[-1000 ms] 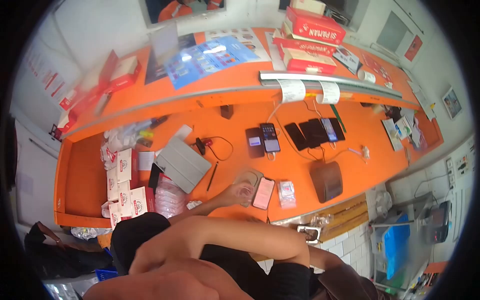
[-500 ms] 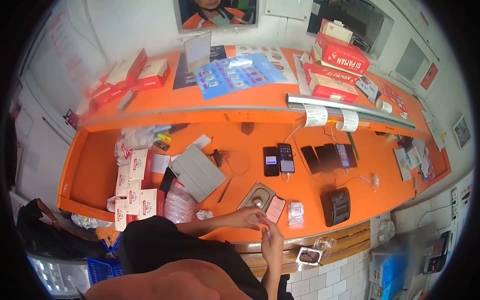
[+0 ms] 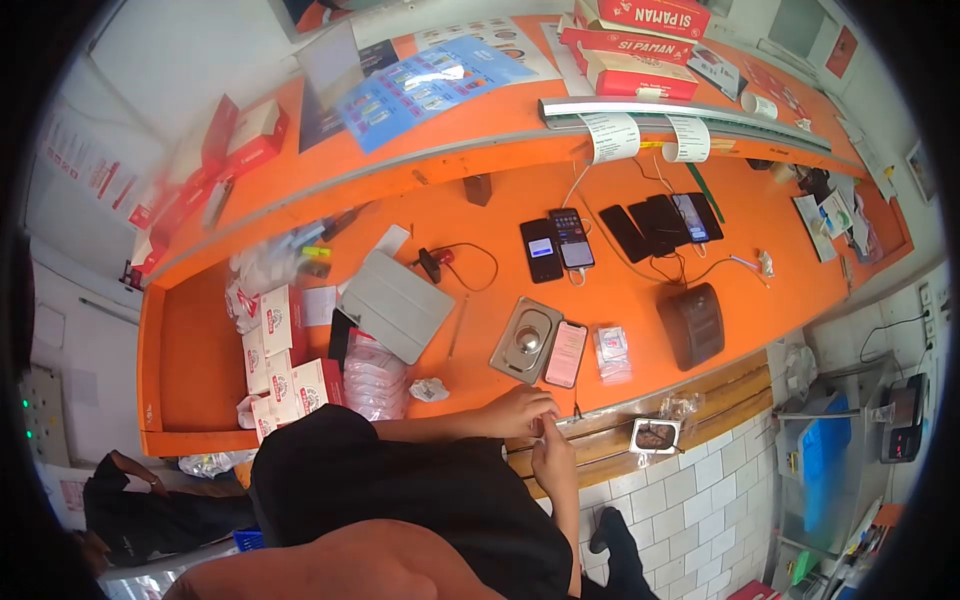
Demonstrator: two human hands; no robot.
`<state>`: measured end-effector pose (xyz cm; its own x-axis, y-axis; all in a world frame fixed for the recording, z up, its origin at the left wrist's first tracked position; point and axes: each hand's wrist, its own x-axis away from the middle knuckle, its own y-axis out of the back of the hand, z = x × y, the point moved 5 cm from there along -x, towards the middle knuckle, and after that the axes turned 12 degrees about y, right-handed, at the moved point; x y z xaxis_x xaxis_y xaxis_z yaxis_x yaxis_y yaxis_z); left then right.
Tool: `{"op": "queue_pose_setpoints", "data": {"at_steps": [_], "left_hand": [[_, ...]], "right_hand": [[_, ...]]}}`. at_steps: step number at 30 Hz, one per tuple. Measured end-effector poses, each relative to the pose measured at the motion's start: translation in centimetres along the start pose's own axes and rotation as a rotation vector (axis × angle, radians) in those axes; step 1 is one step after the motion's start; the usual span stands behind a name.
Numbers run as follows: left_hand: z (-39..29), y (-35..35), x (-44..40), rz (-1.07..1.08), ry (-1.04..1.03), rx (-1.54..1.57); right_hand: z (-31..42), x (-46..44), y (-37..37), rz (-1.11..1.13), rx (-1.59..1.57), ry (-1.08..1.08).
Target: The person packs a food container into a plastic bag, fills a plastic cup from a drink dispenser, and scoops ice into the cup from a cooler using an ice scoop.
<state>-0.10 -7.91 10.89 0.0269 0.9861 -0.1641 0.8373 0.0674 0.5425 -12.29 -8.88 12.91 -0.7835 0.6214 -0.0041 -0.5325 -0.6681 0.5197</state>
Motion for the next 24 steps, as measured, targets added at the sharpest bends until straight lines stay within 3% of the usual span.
{"op": "queue_pose_setpoints", "data": {"at_steps": [5,9,11,13,15,18,20,23,24], "left_hand": [[0.6,0.2,-0.3,0.037,0.032,0.024],[-0.4,-0.8,-1.2,0.210,-0.077,-0.013],[-0.6,-2.4,-1.6,0.349,-0.008,-0.031],[-0.5,-4.4,-1.8,0.484,0.147,0.079],[1.7,-7.0,-2.7,0.548,0.174,0.287],[0.2,-10.2,-4.9,0.706,0.152,0.317],[-0.8,-11.8,-5.7,0.816,0.220,0.384],[-5.0,-15.0,-6.0,1.001,0.153,0.248],[-7.1,-15.9,-5.9,1.007,-0.013,0.240]], "right_hand": [[-0.4,0.0,-0.5,0.027,0.038,-0.002],[-0.6,0.9,0.4,0.064,0.030,-0.094],[-1.6,2.1,0.3,0.023,0.048,0.017],[-1.8,3.4,0.9,0.004,0.067,-0.053],[-1.5,4.9,2.5,-0.089,0.046,-0.095],[-3.4,7.9,3.8,-0.385,0.038,-0.040],[-3.4,10.5,5.0,-0.497,0.012,-0.135],[-3.3,14.8,5.7,-0.696,-0.019,-0.160],[-2.3,16.3,6.3,-0.736,-0.047,-0.212]]}}
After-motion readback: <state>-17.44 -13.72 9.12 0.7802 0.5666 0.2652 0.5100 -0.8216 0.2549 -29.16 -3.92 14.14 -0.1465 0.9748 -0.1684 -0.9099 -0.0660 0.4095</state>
